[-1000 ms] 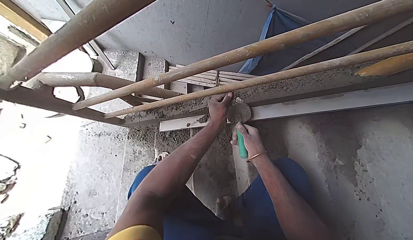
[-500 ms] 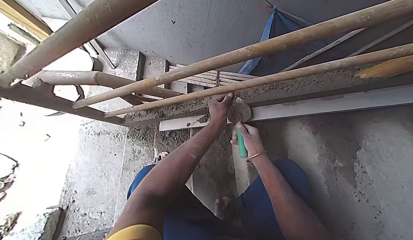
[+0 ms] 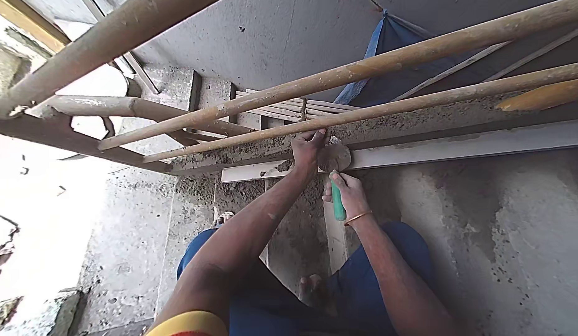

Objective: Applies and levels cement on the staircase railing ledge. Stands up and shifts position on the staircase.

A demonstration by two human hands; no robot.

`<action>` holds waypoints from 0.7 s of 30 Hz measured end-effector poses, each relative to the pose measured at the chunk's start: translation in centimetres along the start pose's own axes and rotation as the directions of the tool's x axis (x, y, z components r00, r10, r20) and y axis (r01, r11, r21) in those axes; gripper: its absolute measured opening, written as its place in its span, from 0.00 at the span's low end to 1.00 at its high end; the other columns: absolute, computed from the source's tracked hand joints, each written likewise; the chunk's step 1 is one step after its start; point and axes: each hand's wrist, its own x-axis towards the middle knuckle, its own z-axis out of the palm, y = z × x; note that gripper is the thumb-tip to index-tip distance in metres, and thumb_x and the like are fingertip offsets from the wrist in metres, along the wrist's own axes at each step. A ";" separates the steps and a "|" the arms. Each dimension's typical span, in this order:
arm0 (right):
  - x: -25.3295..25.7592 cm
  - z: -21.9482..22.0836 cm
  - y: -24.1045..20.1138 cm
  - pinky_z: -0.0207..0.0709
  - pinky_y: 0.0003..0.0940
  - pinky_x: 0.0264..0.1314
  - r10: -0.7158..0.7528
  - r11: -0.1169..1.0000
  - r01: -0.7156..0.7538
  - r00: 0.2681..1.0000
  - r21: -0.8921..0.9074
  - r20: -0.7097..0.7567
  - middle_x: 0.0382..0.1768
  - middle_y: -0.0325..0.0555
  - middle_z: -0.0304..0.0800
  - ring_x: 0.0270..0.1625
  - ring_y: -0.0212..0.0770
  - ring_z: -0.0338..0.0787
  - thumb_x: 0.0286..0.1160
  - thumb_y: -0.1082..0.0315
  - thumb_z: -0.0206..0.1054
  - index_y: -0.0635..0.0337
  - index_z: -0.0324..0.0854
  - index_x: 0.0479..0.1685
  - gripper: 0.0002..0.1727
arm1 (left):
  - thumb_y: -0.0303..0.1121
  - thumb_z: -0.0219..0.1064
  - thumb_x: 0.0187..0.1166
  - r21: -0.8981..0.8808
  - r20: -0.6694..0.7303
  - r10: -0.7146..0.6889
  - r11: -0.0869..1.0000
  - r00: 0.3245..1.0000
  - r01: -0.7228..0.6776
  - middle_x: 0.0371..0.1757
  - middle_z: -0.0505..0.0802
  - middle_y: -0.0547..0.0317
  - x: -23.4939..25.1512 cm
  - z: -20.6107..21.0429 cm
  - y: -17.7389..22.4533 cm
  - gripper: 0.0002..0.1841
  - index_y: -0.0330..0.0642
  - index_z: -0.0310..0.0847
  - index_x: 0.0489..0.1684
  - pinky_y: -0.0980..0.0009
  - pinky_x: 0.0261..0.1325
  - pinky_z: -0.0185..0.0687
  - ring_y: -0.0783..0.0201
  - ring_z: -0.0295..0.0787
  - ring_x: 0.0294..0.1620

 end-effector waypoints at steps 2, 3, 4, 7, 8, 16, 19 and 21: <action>0.0 0.0 0.0 0.95 0.40 0.35 -0.003 1.000 0.003 1.000 -0.002 0.001 0.33 0.55 0.89 0.29 0.45 0.94 0.94 0.64 0.55 0.75 0.80 0.54 0.18 | 0.21 0.71 0.77 -0.003 0.006 0.003 1.000 1.000 -0.003 0.39 0.95 0.45 0.0 0.0 0.1 0.04 0.27 0.87 0.42 0.62 0.49 0.94 0.57 0.95 0.37; 0.0 0.0 0.0 0.95 0.40 0.35 -0.005 1.000 0.005 1.000 0.000 0.000 0.33 0.55 0.89 0.29 0.45 0.94 0.94 0.64 0.55 0.74 0.80 0.54 0.18 | 0.21 0.70 0.77 0.001 0.006 0.002 1.000 1.000 -0.002 0.39 0.95 0.45 -0.1 0.0 0.1 0.04 0.27 0.87 0.42 0.62 0.49 0.94 0.57 0.95 0.37; 0.0 0.0 0.0 0.95 0.41 0.35 -0.005 1.000 0.005 1.000 0.001 0.001 0.33 0.55 0.89 0.29 0.46 0.94 0.94 0.64 0.55 0.75 0.80 0.54 0.18 | 0.21 0.70 0.77 0.007 0.003 0.000 1.000 1.000 0.000 0.39 0.95 0.45 -0.1 0.0 0.2 0.04 0.27 0.87 0.42 0.62 0.49 0.94 0.58 0.95 0.37; 0.0 0.0 0.0 0.95 0.40 0.36 -0.003 1.000 0.003 1.000 -0.010 0.003 0.34 0.55 0.89 0.29 0.45 0.95 0.94 0.64 0.55 0.75 0.80 0.55 0.18 | 0.21 0.71 0.77 0.022 0.001 -0.003 1.000 1.000 0.003 0.38 0.95 0.46 -0.1 -0.1 0.2 0.04 0.27 0.87 0.41 0.63 0.48 0.94 0.58 0.95 0.37; 0.0 0.0 0.0 0.96 0.40 0.35 -0.004 1.000 0.004 1.000 -0.010 0.002 0.34 0.55 0.89 0.29 0.46 0.95 0.94 0.64 0.55 0.75 0.80 0.54 0.18 | 0.22 0.71 0.77 0.026 0.001 -0.002 1.000 1.000 0.002 0.38 0.95 0.46 -0.1 -0.1 0.2 0.04 0.27 0.87 0.41 0.63 0.47 0.93 0.58 0.95 0.37; 0.0 -0.1 -0.1 0.95 0.39 0.34 -0.003 1.000 0.003 1.000 -0.008 -0.004 0.32 0.54 0.89 0.28 0.44 0.94 0.94 0.64 0.55 0.74 0.80 0.53 0.18 | 0.22 0.71 0.77 0.035 0.003 0.000 0.999 1.000 0.000 0.38 0.96 0.47 -0.1 -0.1 0.2 0.04 0.28 0.88 0.41 0.63 0.47 0.93 0.58 0.95 0.36; 0.0 0.1 0.0 0.95 0.38 0.33 -0.016 0.999 0.016 1.000 -0.029 -0.010 0.32 0.55 0.90 0.27 0.44 0.94 0.94 0.63 0.55 0.74 0.80 0.51 0.18 | 0.22 0.71 0.77 0.037 0.003 0.001 0.999 1.000 -0.001 0.38 0.96 0.47 -0.1 -0.1 0.3 0.04 0.28 0.88 0.42 0.63 0.47 0.94 0.58 0.95 0.37; 0.1 0.2 0.0 0.94 0.37 0.31 -0.018 0.999 0.018 1.000 -0.039 0.002 0.32 0.54 0.89 0.26 0.43 0.93 0.94 0.63 0.54 0.74 0.80 0.51 0.18 | 0.22 0.71 0.77 0.040 -0.003 -0.008 0.999 1.000 0.009 0.38 0.96 0.47 -0.1 0.0 0.4 0.05 0.28 0.88 0.42 0.63 0.47 0.94 0.58 0.95 0.37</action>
